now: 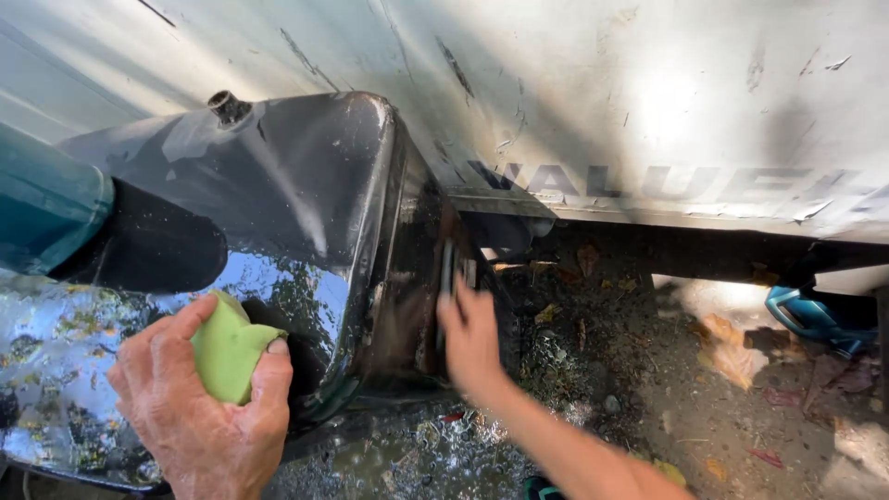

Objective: The person scrubs the surface of a black motorcycle fuel tank using a green sponge and a black sanding block. They work on the top and side panels, occasionally dipping the sponge into a blue container for water.

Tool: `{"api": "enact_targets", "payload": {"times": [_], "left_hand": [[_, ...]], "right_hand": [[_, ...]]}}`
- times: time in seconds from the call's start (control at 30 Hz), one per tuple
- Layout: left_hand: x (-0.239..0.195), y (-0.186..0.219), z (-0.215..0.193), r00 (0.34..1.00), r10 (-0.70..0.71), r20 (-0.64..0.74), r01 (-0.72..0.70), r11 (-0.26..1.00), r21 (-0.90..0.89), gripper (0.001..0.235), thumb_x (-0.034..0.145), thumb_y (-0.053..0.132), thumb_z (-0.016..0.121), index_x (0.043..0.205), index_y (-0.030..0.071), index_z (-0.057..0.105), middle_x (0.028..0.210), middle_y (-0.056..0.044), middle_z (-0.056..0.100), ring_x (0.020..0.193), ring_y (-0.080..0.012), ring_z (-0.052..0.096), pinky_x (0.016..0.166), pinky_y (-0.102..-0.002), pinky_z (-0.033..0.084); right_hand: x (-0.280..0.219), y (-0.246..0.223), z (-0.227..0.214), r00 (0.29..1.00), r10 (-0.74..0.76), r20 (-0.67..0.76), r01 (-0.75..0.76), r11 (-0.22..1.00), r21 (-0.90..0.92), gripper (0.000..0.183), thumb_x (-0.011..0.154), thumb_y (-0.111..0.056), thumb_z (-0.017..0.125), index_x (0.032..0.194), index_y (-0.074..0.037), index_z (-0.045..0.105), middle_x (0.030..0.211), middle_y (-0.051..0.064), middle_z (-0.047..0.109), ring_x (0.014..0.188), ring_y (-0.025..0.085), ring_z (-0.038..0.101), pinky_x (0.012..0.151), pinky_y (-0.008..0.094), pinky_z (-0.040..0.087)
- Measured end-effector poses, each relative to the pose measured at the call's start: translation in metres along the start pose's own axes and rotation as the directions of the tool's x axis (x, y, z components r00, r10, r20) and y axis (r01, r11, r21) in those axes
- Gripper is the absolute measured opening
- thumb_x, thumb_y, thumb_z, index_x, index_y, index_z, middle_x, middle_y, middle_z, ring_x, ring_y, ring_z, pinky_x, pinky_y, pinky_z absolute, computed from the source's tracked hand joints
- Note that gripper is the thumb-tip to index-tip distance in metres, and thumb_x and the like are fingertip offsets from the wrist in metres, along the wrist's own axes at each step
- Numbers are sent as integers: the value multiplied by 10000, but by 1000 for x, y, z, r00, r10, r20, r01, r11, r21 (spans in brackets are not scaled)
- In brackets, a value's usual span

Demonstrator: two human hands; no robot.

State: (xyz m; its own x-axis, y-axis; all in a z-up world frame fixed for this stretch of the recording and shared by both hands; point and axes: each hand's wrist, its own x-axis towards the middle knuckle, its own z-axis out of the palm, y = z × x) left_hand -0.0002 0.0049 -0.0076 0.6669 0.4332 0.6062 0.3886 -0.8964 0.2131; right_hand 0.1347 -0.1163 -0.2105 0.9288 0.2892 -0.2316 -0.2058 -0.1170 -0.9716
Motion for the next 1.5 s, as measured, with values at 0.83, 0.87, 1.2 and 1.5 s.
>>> {"api": "enact_targets", "payload": {"times": [0.83, 0.87, 1.2, 1.5], "left_hand": [[5, 13, -4, 989, 137, -58, -136, 991, 11, 576, 820, 209, 755, 1326, -43, 646, 1238, -224, 615, 1190, -439, 518, 1043, -564, 356], [4, 12, -5, 991, 122, -59, -122, 992, 11, 579, 816, 212, 754, 1327, -32, 636, 1250, -226, 599, 1190, -435, 510, 1044, -566, 355], [2, 10, -7, 995, 93, -31, -92, 996, 19, 599, 834, 234, 742, 1359, -25, 612, 1276, -222, 589, 1200, -428, 480, 1029, -584, 344], [2, 9, -6, 987, 147, -58, -146, 989, 28, 577, 820, 206, 766, 1324, -42, 637, 1238, -219, 601, 1165, -435, 511, 1033, -561, 360]], "right_hand": [[-85, 35, 11, 946, 321, 34, -323, 941, 102, 607, 937, -414, 501, 1521, -253, 476, 1138, 38, 504, 1077, 177, 556, 990, 437, 550], [-90, 45, 16, 983, 185, -10, -182, 975, 132, 610, 943, -445, 506, 1500, -196, 491, 1146, 55, 505, 1082, 181, 553, 994, 399, 540], [-100, 12, 12, 995, 81, 50, -92, 956, 277, 454, 950, -316, 522, 1340, -85, 530, 1038, 43, 468, 848, 142, 530, 662, 307, 573], [-56, 98, 15, 905, 424, 43, -417, 858, 299, 487, 1014, -289, 507, 1478, -147, 474, 1150, 127, 447, 925, 232, 542, 558, 339, 686]]}}
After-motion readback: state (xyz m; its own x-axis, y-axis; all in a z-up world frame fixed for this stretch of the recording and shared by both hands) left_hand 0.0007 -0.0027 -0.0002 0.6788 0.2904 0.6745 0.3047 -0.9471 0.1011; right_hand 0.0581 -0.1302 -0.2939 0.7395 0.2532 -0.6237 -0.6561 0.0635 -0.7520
